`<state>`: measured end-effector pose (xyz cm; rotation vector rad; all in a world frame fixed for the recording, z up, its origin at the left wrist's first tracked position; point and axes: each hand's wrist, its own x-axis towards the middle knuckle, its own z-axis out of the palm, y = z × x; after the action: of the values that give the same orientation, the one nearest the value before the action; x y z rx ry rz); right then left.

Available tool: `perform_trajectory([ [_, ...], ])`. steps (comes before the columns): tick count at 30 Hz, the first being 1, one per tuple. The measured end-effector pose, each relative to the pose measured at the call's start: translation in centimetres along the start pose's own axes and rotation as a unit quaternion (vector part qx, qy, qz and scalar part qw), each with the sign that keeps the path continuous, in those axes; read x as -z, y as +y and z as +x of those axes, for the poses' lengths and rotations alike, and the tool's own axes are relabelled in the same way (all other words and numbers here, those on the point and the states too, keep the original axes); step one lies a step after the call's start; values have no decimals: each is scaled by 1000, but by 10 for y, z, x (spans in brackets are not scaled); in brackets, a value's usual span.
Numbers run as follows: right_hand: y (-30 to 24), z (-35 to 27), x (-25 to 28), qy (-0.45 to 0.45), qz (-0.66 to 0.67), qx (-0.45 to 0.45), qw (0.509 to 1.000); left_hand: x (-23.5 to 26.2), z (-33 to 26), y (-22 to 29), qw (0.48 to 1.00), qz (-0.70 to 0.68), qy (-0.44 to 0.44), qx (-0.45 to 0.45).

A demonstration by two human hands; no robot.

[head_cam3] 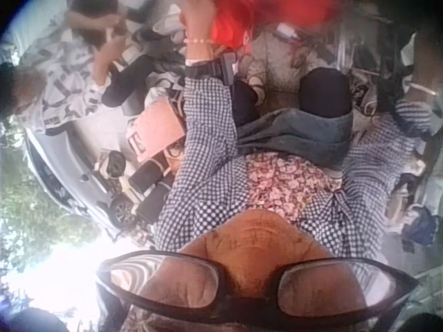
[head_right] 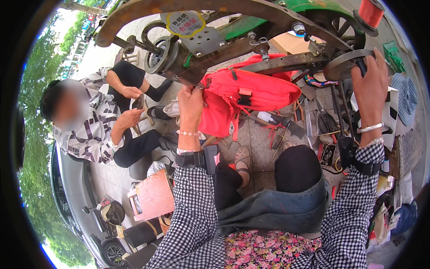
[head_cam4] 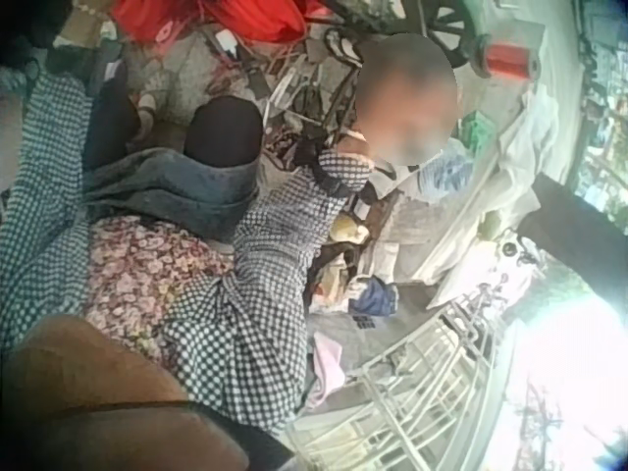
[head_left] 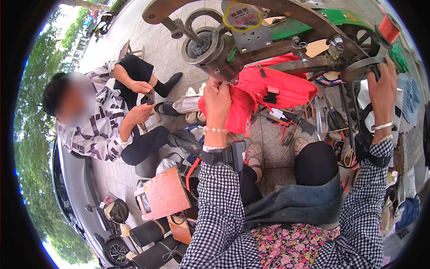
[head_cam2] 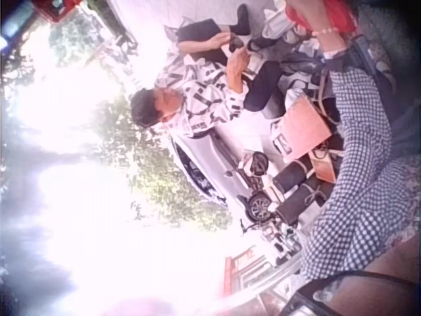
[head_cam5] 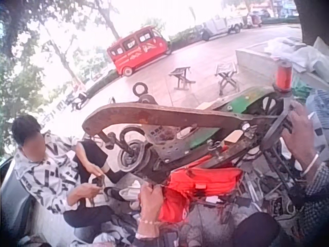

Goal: Repairing a red backpack using a sewing machine and scissors.

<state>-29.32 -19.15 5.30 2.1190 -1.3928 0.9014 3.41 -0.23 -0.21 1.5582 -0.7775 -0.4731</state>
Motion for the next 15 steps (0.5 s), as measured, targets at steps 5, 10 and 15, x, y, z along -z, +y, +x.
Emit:
perform_trajectory([
  [5, 28, 8, -13, -54, 97, 37, 993, 6, -2, 1, 999, 34, 18, 15],
  [10, 98, 5, -67, -183, 182, -88, 962, 6, -2, -5, 999, 38, 11, -36],
  [15, 115, -71, -141, -362, 426, -254, 790, -9, 4, -6, 1000, -17, -8, 15],
])
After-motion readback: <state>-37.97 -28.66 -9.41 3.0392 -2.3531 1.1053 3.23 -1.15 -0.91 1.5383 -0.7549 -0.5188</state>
